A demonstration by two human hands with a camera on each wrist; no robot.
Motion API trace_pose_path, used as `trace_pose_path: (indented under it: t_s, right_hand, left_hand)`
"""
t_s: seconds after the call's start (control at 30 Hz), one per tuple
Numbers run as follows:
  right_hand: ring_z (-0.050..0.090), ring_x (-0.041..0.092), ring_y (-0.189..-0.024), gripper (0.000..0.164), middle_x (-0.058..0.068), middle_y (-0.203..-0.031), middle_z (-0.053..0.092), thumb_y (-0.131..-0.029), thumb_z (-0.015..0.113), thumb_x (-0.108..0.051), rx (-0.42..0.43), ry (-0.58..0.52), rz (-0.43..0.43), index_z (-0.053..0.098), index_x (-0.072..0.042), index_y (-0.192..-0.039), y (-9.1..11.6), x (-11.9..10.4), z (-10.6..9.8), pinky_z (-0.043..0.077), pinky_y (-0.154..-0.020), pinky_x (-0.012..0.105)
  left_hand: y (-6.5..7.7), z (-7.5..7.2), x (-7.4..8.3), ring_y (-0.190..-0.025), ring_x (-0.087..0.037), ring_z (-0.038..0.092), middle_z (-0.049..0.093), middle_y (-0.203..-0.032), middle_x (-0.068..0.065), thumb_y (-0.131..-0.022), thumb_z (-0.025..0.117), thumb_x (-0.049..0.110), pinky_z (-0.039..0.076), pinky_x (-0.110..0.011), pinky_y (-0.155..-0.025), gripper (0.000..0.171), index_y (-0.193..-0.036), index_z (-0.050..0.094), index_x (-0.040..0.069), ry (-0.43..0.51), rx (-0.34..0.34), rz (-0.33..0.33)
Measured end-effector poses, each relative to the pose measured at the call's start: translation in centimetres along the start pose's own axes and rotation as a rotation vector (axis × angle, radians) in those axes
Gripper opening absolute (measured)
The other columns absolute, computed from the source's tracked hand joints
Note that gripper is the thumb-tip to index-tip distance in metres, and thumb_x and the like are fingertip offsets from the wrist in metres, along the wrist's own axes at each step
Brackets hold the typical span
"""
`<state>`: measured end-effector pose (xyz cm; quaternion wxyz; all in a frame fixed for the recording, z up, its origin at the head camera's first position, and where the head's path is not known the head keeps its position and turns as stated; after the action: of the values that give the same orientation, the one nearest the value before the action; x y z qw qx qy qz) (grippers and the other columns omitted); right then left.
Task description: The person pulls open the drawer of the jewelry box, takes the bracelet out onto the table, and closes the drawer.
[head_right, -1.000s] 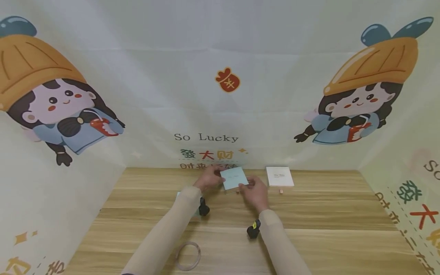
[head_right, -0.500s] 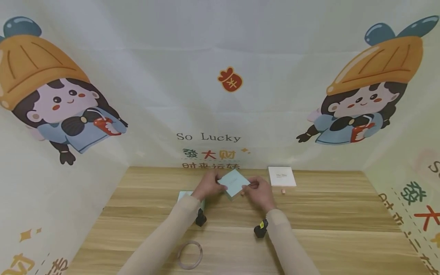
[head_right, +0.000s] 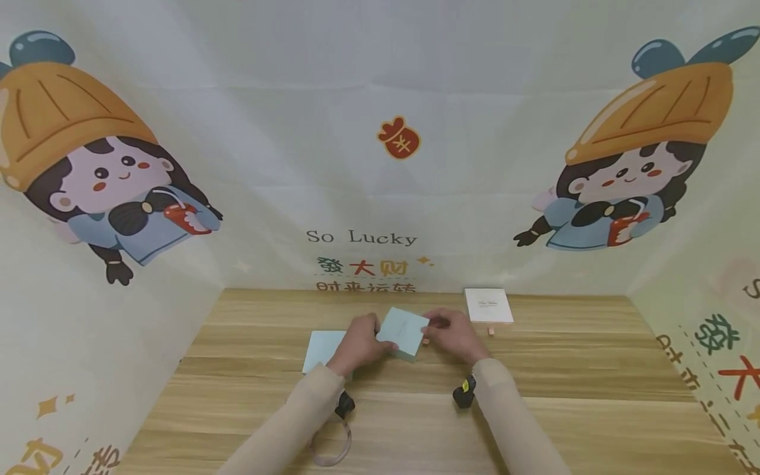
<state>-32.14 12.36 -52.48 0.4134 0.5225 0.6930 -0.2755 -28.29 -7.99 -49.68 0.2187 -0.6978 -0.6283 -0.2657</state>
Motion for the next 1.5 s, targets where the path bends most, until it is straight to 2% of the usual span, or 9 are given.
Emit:
trace_pose_path:
  t_s: [0.1,0.2,0.43,0.53,0.73,0.97,1.17,1.37,1.5]
  right_hand:
    - [0.066,0.021,-0.102,0.032,0.012,-0.113,0.072,-0.097,0.07,-0.018,-0.019,0.012,0.003,0.069,-0.004,-0.126,0.0,0.2,0.1,0.053,-0.083,0.029]
    - [0.066,0.021,-0.105,0.033,0.011,-0.115,0.072,-0.097,0.07,-0.019,-0.026,0.028,0.003,0.069,-0.006,-0.128,0.0,0.5,0.2,0.055,-0.088,0.033]
    - [0.067,0.021,-0.106,0.032,0.01,-0.115,0.073,-0.097,0.07,-0.02,-0.049,0.036,-0.025,0.071,-0.01,-0.127,0.4,0.3,0.5,0.056,-0.089,0.036]
    - [0.067,0.022,-0.108,0.032,0.011,-0.118,0.072,-0.098,0.069,-0.02,-0.075,0.034,-0.038,0.07,-0.012,-0.129,0.5,0.2,0.7,0.056,-0.091,0.037]
    - [0.066,0.024,-0.112,0.035,0.013,-0.125,0.07,-0.1,0.067,-0.019,-0.105,0.027,-0.066,0.068,-0.013,-0.134,0.7,0.4,1.0,0.056,-0.093,0.036]
    - [0.067,0.025,-0.113,0.037,0.013,-0.125,0.07,-0.099,0.067,-0.019,-0.116,0.015,-0.071,0.067,-0.013,-0.136,0.7,0.7,1.0,0.055,-0.096,0.038]
    - [0.066,0.027,-0.115,0.043,0.013,-0.123,0.071,-0.099,0.068,-0.022,-0.094,0.046,-0.094,0.062,-0.007,-0.139,0.7,0.2,0.8,0.054,-0.1,0.045]
    - [0.066,0.025,-0.112,0.047,0.011,-0.122,0.072,-0.1,0.066,-0.03,-0.071,0.061,-0.069,0.061,-0.004,-0.139,1.0,-0.5,0.4,0.054,-0.096,0.042]
    - [0.068,0.021,-0.107,0.049,0.014,-0.124,0.071,-0.102,0.063,-0.033,-0.083,-0.01,0.0,0.059,-0.001,-0.14,1.2,-0.4,0.3,0.057,-0.089,0.036]
  left_hand:
    - [0.9,0.3,0.3,-0.093,-0.029,0.062,0.064,-0.102,-0.02,-0.081,0.088,0.026,0.056,-0.044,-0.083,0.055,-0.112,0.06,-0.009,-0.021,0.018,-0.021]
    - [1.7,0.6,0.5,-0.099,-0.035,0.065,0.065,-0.106,-0.023,-0.082,0.088,0.026,0.056,-0.047,-0.087,0.057,-0.115,0.059,-0.011,-0.032,0.039,-0.032]
    - [3.2,0.9,0.9,-0.085,-0.029,0.065,0.065,-0.091,-0.018,-0.082,0.088,0.025,0.056,-0.042,-0.073,0.049,-0.103,0.061,-0.01,-0.024,0.07,-0.054]
    - [3.9,1.1,1.1,-0.085,-0.029,0.064,0.064,-0.092,-0.02,-0.082,0.088,0.024,0.057,-0.042,-0.074,0.051,-0.104,0.061,-0.013,-0.015,0.085,-0.052]
    - [4.9,1.4,1.4,-0.088,-0.035,0.064,0.064,-0.093,-0.026,-0.081,0.088,0.025,0.056,-0.046,-0.08,0.054,-0.104,0.06,-0.016,-0.05,0.143,0.003]
    - [4.9,1.4,1.5,-0.094,-0.036,0.067,0.066,-0.1,-0.03,-0.082,0.087,0.028,0.058,-0.045,-0.082,0.063,-0.112,0.059,-0.02,-0.078,0.123,0.009]
    - [4.7,0.8,1.9,-0.093,-0.035,0.069,0.068,-0.103,-0.03,-0.084,0.085,0.027,0.059,-0.043,-0.08,0.065,-0.118,0.058,-0.022,-0.157,0.097,0.026]
    - [4.6,-0.3,2.5,-0.09,-0.033,0.066,0.066,-0.103,-0.023,-0.084,0.084,0.036,0.059,-0.042,-0.072,0.062,-0.116,0.062,-0.012,-0.25,0.116,0.085]
    - [4.0,-0.7,2.4,-0.104,-0.032,0.059,0.06,-0.116,-0.02,-0.085,0.083,0.042,0.059,-0.04,-0.076,0.067,-0.125,0.059,-0.005,-0.263,0.063,0.142]
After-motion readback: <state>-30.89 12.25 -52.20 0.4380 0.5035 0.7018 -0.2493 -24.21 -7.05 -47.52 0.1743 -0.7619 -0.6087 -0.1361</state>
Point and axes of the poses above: each hand's wrist, its own y-axis away from the middle knuckle, its own z-axis out of the palm, x = y × z, the point moved 5 cm from there along -y, towards the middle knuckle
